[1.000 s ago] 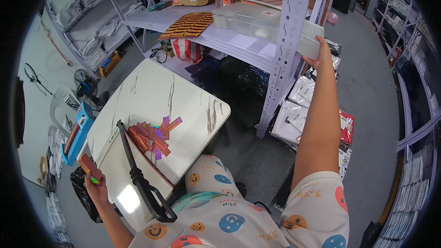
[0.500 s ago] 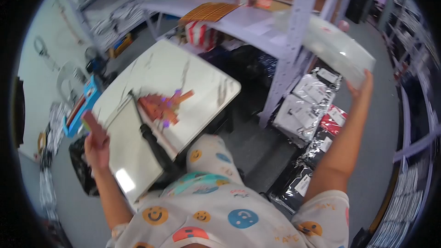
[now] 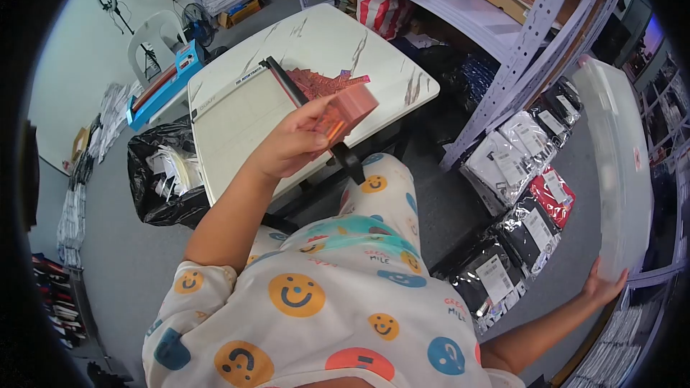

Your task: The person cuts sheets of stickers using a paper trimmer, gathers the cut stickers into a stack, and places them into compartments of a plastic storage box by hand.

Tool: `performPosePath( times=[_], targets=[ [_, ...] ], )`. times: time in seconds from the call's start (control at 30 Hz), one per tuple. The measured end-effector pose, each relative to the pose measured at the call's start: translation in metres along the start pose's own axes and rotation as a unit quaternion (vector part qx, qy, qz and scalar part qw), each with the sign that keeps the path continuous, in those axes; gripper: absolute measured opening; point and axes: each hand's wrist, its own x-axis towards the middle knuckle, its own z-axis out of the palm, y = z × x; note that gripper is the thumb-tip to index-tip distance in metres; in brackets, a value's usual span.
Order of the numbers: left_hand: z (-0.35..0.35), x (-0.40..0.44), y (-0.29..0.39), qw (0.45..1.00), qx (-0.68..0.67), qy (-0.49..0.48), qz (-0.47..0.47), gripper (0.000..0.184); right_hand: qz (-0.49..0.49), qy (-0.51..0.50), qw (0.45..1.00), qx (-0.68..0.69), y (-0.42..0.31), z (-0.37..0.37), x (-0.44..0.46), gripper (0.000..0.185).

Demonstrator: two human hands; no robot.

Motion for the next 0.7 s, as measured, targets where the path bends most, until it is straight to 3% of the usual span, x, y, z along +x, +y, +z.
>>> performPosePath(
  times=[0.2,0.47,0.6,0.7],
  targets=[
    [0.005,-0.004,-0.014,0.999,-0.026,-0.004,-0.021,0.053,-0.013,-0.007,0.998,-0.067,-0.035,-0.027,-0.074,0.046],
    [-0.015,-0.018,-0.018,0.953,-0.255,0.104,0.129,0.044,0.059,-0.091,0.985,-0.134,-0.023,0.032,-0.146,0.045],
    [-0.029,-0.034,-0.005,0.921,-0.32,0.095,0.198,0.043,0.151,-0.224,0.956,-0.111,0.011,0.102,-0.178,0.039],
    [-0.048,-0.06,0.02,0.885,-0.334,0.119,0.301,0.047,0.205,-0.343,0.914,-0.073,0.031,0.168,-0.209,0.04]
  ],
)
